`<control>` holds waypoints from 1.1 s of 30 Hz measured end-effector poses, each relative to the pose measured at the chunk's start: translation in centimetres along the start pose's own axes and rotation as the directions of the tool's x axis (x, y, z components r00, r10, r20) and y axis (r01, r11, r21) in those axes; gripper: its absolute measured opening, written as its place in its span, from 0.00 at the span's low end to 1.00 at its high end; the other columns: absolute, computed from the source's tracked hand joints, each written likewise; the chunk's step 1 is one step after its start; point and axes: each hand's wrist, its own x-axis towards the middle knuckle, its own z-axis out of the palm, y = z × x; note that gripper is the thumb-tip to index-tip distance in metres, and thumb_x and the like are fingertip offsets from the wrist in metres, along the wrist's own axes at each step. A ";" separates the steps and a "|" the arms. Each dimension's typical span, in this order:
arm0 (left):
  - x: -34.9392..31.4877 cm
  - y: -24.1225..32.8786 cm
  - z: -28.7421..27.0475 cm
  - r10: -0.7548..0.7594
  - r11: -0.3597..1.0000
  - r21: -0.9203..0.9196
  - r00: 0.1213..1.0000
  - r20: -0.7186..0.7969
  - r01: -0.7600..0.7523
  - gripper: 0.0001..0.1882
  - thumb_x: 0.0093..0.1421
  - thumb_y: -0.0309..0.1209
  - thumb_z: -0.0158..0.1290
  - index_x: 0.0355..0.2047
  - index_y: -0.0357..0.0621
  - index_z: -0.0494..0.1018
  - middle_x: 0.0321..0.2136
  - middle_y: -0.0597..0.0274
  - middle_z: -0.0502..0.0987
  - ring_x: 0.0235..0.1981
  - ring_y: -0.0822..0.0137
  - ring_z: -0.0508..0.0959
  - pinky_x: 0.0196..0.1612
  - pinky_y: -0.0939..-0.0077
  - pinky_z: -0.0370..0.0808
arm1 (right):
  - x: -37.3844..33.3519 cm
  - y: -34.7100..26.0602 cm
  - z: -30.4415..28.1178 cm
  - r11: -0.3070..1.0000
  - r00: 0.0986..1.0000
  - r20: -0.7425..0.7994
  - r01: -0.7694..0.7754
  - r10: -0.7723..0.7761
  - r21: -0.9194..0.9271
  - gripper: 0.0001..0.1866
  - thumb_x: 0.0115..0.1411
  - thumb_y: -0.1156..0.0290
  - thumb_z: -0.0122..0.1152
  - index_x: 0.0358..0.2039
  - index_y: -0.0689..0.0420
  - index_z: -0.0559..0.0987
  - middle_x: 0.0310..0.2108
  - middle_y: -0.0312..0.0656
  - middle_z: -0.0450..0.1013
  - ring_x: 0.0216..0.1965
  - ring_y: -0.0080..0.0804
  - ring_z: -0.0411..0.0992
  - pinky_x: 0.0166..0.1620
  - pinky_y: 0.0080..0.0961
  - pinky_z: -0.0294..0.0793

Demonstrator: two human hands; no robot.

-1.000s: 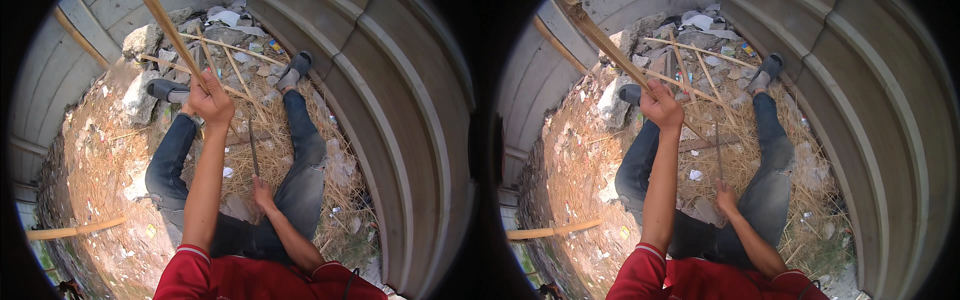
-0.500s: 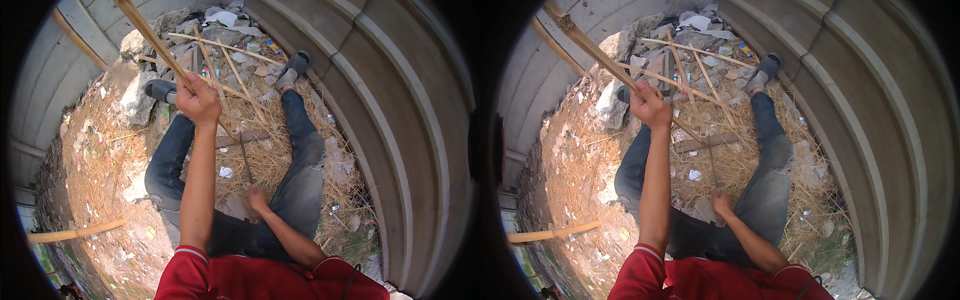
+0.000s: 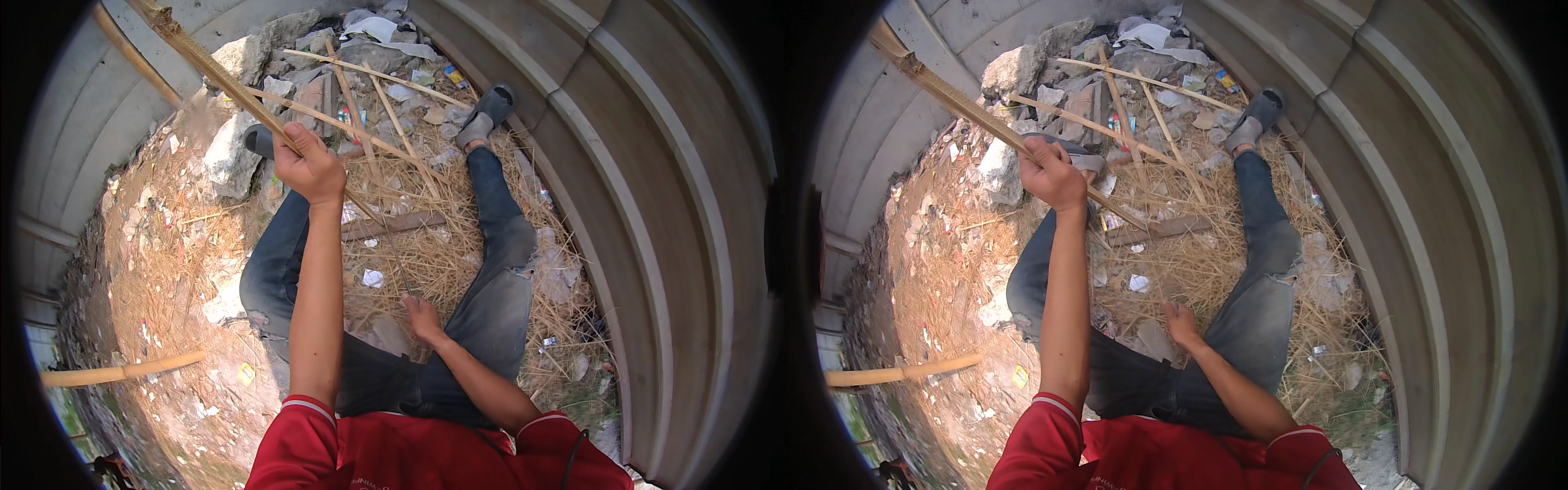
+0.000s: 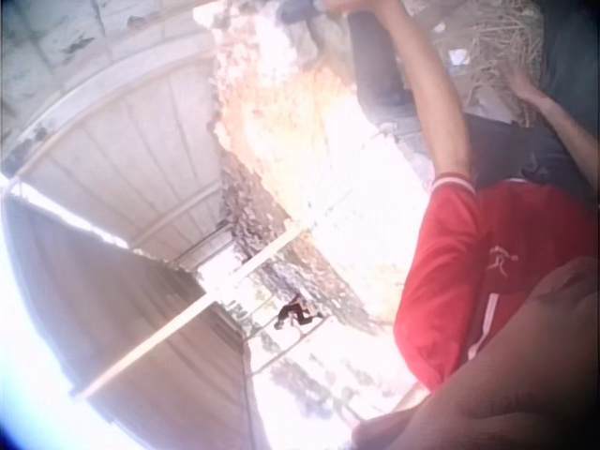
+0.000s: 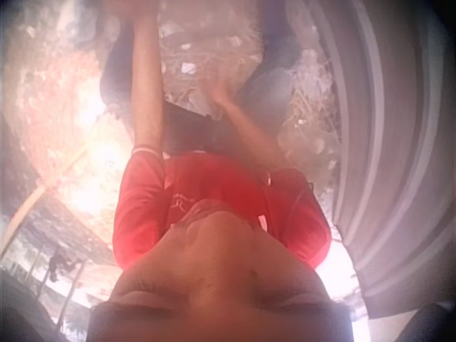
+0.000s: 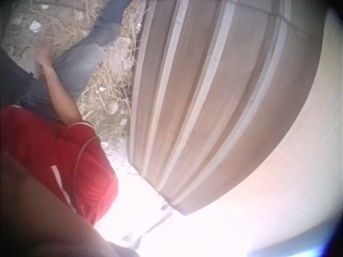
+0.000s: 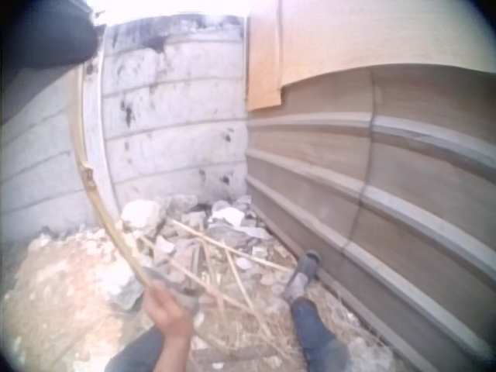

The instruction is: The person sits on the ground and uses a knife to scrape and split thin bamboo strips. They repeatedly hold the strips against their legs to shave the surface and then use the knife to split the strips lengthwise into thinner pieces.

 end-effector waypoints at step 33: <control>2.3 -0.9 0.7 -0.179 0.804 -0.268 0.646 0.742 0.530 0.39 0.62 0.73 0.36 0.17 0.49 0.52 0.16 0.75 0.50 0.16 0.79 0.46 0.19 0.79 0.45 | 2.6 -7.7 -5.1 0.842 0.943 0.069 -0.322 0.325 0.433 0.22 0.70 0.49 0.55 0.27 0.54 0.69 0.15 0.30 0.62 0.13 0.21 0.61 0.16 0.23 0.62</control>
